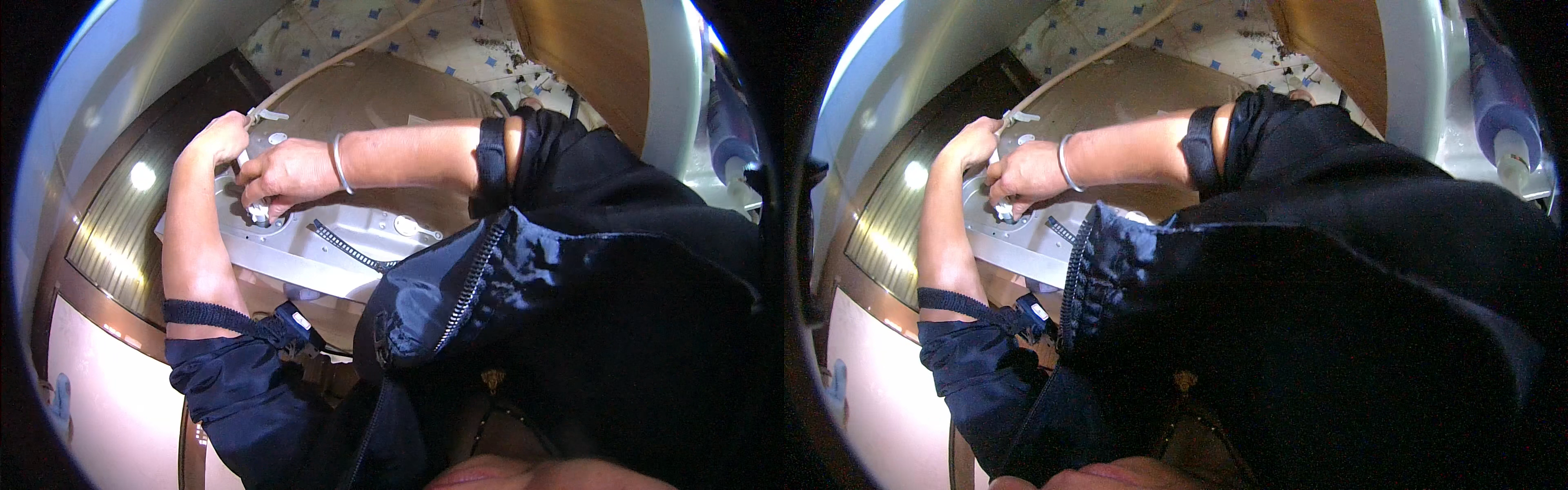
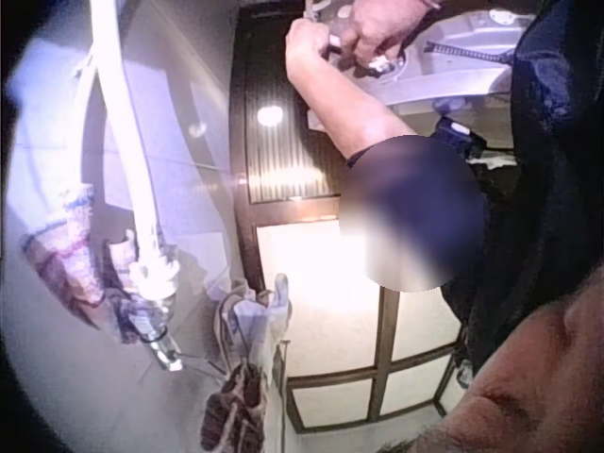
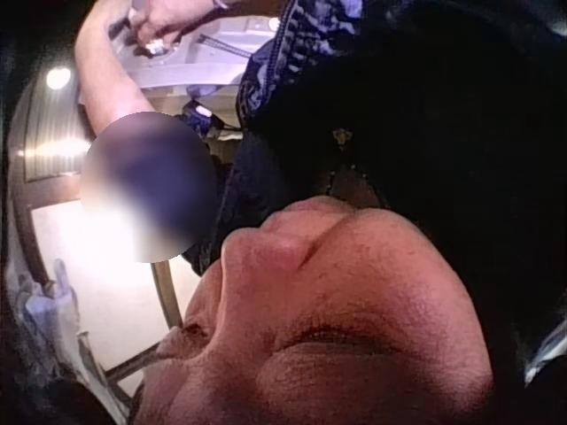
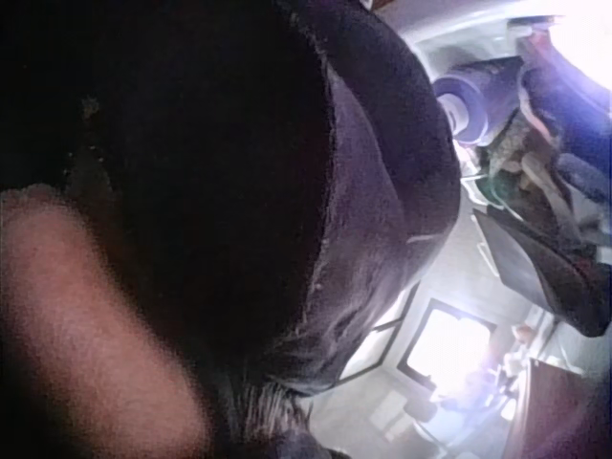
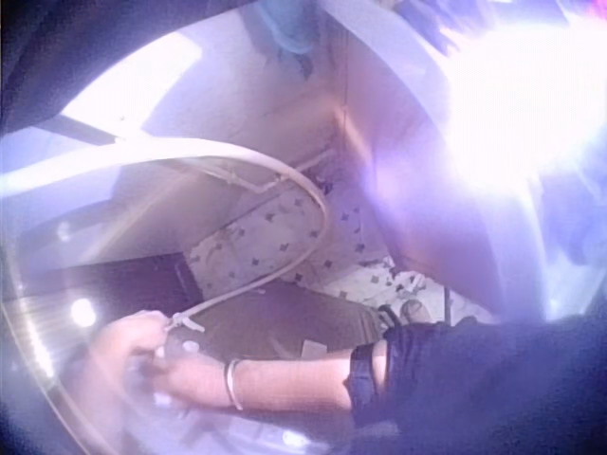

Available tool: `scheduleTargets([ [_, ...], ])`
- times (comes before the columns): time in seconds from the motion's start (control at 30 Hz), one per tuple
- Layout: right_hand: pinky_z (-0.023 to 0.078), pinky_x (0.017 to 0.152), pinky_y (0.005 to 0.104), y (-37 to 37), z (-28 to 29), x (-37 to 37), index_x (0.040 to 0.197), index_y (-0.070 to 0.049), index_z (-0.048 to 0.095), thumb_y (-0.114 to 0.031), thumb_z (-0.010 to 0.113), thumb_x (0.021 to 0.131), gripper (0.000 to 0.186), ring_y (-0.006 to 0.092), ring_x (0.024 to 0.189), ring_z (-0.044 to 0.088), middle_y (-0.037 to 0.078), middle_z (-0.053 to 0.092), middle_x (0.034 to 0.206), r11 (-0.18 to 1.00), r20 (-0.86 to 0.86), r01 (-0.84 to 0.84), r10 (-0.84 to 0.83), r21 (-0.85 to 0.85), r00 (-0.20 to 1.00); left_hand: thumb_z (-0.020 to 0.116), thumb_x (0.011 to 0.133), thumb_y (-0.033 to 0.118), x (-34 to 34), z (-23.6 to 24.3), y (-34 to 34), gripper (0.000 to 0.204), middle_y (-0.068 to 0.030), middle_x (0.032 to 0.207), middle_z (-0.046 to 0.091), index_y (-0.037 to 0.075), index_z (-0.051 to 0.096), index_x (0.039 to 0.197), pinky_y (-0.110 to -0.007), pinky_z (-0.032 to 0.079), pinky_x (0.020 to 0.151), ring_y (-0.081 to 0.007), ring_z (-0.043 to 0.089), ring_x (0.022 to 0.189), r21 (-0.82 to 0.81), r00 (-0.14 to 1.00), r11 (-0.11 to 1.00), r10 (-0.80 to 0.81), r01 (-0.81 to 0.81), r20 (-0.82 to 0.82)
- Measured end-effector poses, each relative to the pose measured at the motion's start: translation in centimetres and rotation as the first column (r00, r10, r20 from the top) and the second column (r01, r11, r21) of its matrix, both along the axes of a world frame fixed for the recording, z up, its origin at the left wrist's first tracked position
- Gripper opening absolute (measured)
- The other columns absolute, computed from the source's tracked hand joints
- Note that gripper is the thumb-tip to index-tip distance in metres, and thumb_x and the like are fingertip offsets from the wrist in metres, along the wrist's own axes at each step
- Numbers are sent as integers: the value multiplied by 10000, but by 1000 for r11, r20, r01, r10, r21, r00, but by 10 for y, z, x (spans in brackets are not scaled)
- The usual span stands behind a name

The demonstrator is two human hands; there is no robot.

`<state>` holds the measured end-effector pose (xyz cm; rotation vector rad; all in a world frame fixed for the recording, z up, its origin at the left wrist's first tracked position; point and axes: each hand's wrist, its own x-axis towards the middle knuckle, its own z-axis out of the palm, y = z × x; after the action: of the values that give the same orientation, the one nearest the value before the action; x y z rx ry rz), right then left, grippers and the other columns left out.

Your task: The person connects a white water inlet hose to the back of a top-loading washing machine, aligns and screws the fitting by hand, and then wipes the machine's top surface with a cloth. The task is performed in a tiled laundry area with a bucket and other items nearby.

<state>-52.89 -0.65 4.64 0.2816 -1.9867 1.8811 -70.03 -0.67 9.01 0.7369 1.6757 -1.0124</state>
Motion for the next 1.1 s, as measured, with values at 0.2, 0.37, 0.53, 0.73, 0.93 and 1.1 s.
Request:
scheduleTargets([
  [0.2,551,784,392,12,4,4,1177,-135,634,-207,734,741,453,304,980,645,127,590,1219,995,-57,-18,24,96,998,413,793,7,3,0,5,512,-271,1201,594,22,553,1286,-414,438,971,-360,582,1150,-30,1000,999,-29,29,2],
  [0.37,545,723,401,42,13,-18,1254,-174,586,-188,662,814,447,299,887,660,103,655,1020,901,-157,-204,281,382,947,510,795,81,-2,-2,-1,383,-270,1118,635,-34,618,1144,-436,471,898,-362,626,1070,19,997,997,81,-81,0],
  [0.53,534,727,407,44,13,-28,1199,-173,607,-266,636,839,373,281,870,658,85,652,933,820,-192,-169,319,547,928,551,771,98,-9,-8,-7,345,-264,1071,655,-63,645,1061,-444,487,848,-363,650,1018,45,994,993,113,-114,5],
  [0.73,530,737,411,28,0,-25,1060,-114,614,-348,618,860,308,276,896,639,93,581,981,874,-162,-124,223,470,961,534,843,144,-8,-11,-6,367,-268,1159,618,-8,622,1165,-419,443,950,-354,593,1136,-24,1000,999,24,-24,-12],
  [0.93,492,769,445,-4,6,2,1015,-106,596,-424,599,857,355,281,885,616,87,562,1007,958,-58,109,-97,265,994,415,819,34,-1,-6,-9,353,-295,1076,634,-47,635,1084,-454,506,821,-384,652,1000,105,1000,994,-16,17,-9],
  [1.1,473,830,448,-10,-3,7,1170,-96,581,-397,641,835,454,317,937,614,126,585,1070,987,-59,158,-158,-8,986,424,854,66,-3,-9,-8,419,-252,1008,657,-24,547,1244,-406,518,639,-292,670,761,7,991,993,119,-118,-63],
])
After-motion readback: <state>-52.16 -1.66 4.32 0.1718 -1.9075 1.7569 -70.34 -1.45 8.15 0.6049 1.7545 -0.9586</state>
